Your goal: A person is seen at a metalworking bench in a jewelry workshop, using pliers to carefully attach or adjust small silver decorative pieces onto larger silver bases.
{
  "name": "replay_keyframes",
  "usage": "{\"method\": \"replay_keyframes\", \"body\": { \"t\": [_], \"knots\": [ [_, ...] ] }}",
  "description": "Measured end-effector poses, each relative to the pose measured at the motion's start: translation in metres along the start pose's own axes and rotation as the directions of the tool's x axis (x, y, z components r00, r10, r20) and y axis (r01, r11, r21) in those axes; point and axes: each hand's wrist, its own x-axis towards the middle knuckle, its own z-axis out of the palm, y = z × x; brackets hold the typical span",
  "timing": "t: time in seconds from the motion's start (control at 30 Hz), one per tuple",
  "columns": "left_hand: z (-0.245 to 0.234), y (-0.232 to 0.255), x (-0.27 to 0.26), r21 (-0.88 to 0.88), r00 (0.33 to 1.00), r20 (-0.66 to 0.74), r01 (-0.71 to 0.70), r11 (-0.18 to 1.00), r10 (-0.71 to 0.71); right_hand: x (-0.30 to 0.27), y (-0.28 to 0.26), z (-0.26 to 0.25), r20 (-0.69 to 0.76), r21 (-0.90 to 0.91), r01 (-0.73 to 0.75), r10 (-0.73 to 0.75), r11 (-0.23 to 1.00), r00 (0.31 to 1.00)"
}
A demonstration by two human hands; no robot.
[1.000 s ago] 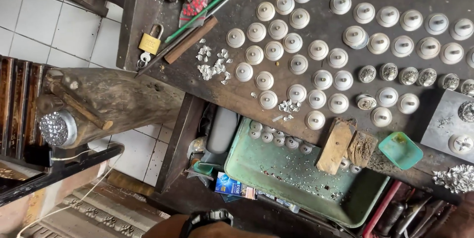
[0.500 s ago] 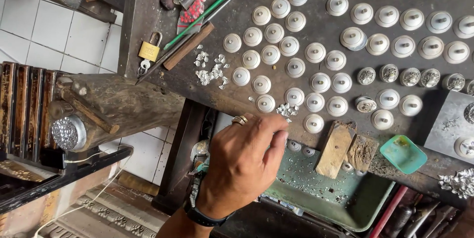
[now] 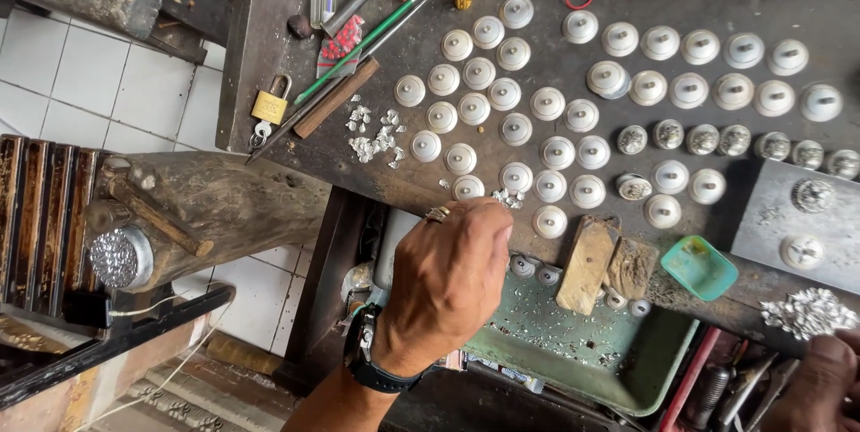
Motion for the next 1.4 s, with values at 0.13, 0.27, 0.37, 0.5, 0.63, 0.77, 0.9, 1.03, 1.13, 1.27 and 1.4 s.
{"method": "replay_keyframes", "body": {
  "t": [0.13,0.27,0.37,0.5,0.63,0.77,0.9,1.03,1.13,1.27,1.4],
  "knots": [
    [-0.012,0.023,0.004,-0.437,0.987,-0.001,0.142,0.888,-0.159,-0.038,-0.084,-0.034,0.031,0.072,0.170,-0.173,0.983,0.984],
    [-0.008,0.054,-0.006,-0.736,0.941,0.207,0.329,0.591,-0.266,-0.044,-0.083,-0.044,0.044,0.433,0.239,-0.285,0.869,0.957],
    [0.005,0.066,-0.018,-0.799,0.829,0.480,0.548,0.248,-0.287,-0.048,-0.089,-0.048,0.047,0.452,0.475,-0.552,0.755,0.833],
    [0.020,0.073,-0.030,-0.750,0.720,0.651,0.659,-0.060,-0.238,-0.052,-0.087,-0.044,0.023,0.521,0.676,-0.801,0.521,0.599],
    [0.028,0.074,-0.038,-0.734,0.707,0.678,0.667,-0.128,-0.204,-0.053,-0.081,-0.043,0.004,0.558,0.717,-0.865,0.419,0.503],
    [0.031,0.074,-0.040,-0.703,0.674,0.711,0.691,-0.167,-0.201,-0.051,-0.094,-0.044,-0.005,0.580,0.677,-0.829,0.452,0.559],
    [0.033,0.074,-0.039,-0.703,0.673,0.706,0.704,-0.101,-0.222,-0.049,-0.097,-0.043,0.026,0.592,0.667,-0.837,0.453,0.546],
    [0.033,0.073,-0.037,-0.697,0.673,0.699,0.717,-0.019,-0.242,-0.047,-0.098,-0.043,0.083,0.603,0.634,-0.829,0.484,0.553],
    [0.034,0.073,-0.036,-0.689,0.678,0.691,0.723,0.057,-0.253,-0.046,-0.097,-0.042,0.105,0.603,0.628,-0.829,0.492,0.549],
    [0.034,0.072,-0.034,-0.665,0.661,0.701,0.741,0.090,-0.267,-0.046,-0.096,-0.040,0.105,0.606,0.625,-0.828,0.493,0.551],
    [0.033,0.072,-0.032,-0.650,0.650,0.709,0.753,0.105,-0.274,-0.045,-0.093,-0.039,0.109,0.633,0.608,-0.832,0.480,0.544]
  ]
}}
